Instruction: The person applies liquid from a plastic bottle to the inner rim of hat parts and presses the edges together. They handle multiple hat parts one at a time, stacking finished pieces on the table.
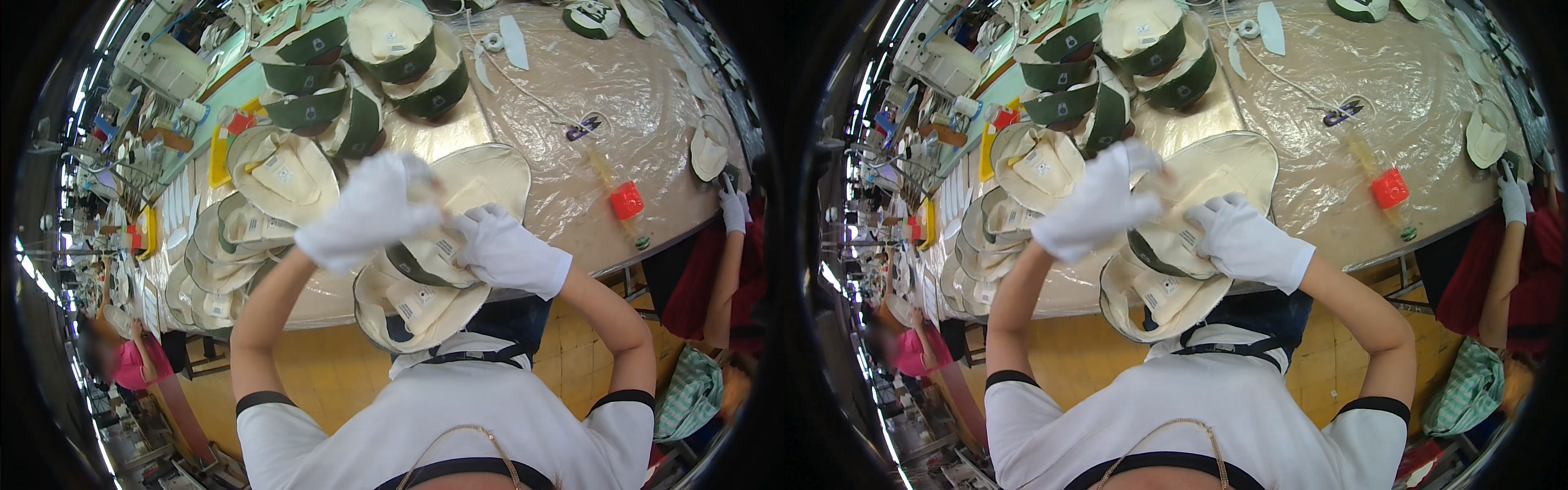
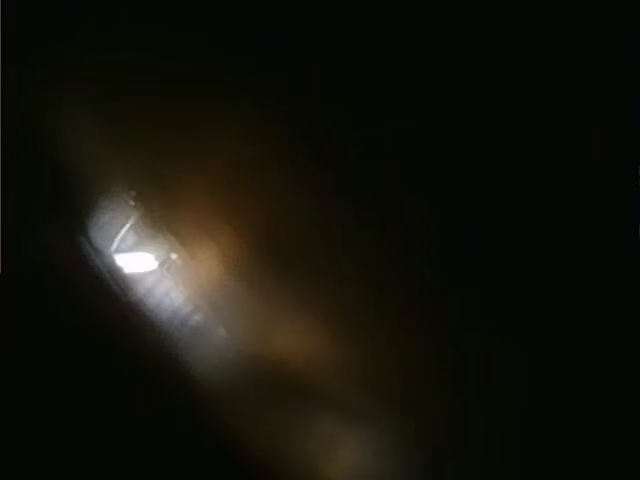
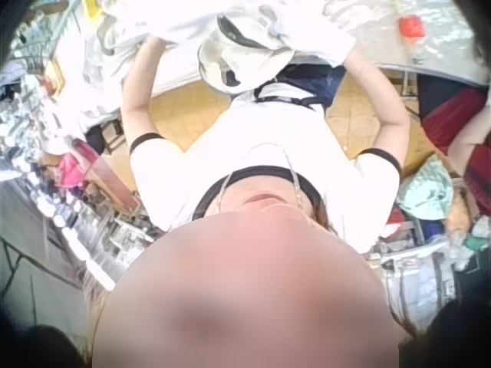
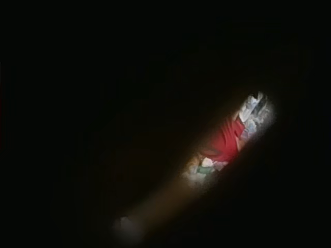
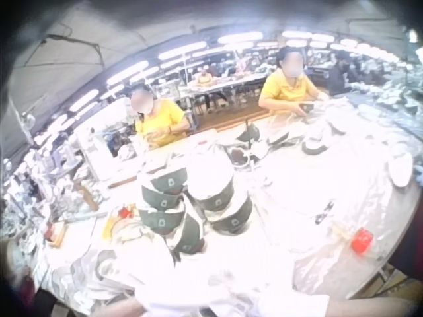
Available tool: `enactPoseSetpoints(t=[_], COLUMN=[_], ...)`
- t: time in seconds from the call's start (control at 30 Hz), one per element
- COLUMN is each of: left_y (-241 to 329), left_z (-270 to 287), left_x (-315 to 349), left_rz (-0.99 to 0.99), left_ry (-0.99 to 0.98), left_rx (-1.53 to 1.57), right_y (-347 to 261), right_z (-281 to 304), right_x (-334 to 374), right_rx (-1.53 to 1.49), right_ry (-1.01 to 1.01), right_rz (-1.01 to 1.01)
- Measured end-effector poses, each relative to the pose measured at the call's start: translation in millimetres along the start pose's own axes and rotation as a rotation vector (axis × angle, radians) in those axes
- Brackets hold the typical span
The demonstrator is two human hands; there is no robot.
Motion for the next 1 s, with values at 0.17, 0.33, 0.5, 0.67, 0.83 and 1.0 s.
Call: enactPoseSetpoints(t=[0.17,0.33,0.5,0.67,0.83,1.0], left_y=[-35,-55,-67,-75,-71,-81], left_z=[-20,-43,-42,-42,-50,-58], left_x=[-44,-56,-37,-26,-22,-15], left_rz=[0.194,0.270,0.402,-0.005,-1.108,-1.102], left_ry=[-0.310,-0.583,-0.687,-0.798,-0.610,-0.333], left_rx=[-0.158,0.074,0.574,-0.260,-1.955,-1.974], right_y=[-6,-9,-14,-19,-23,-27], right_z=[0,-9,-14,-14,-8,-3], right_x=[4,13,22,27,32,36], right_rx=[0.064,0.067,0.154,0.157,0.120,0.033], right_ry=[0.095,0.060,0.103,0.129,0.136,0.189], right_rz=[-0.013,-0.149,-0.190,-0.200,-0.213,-0.295])
Point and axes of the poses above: each hand's wrist, its own x-axis away from the middle knuckle, its own z-axis out of the back of the hand, y = z × x, the point moved 4 cm from there along -x, towards the middle knuckle, and after that the axes turned 3 degrees about y, right-handed, at the moved point
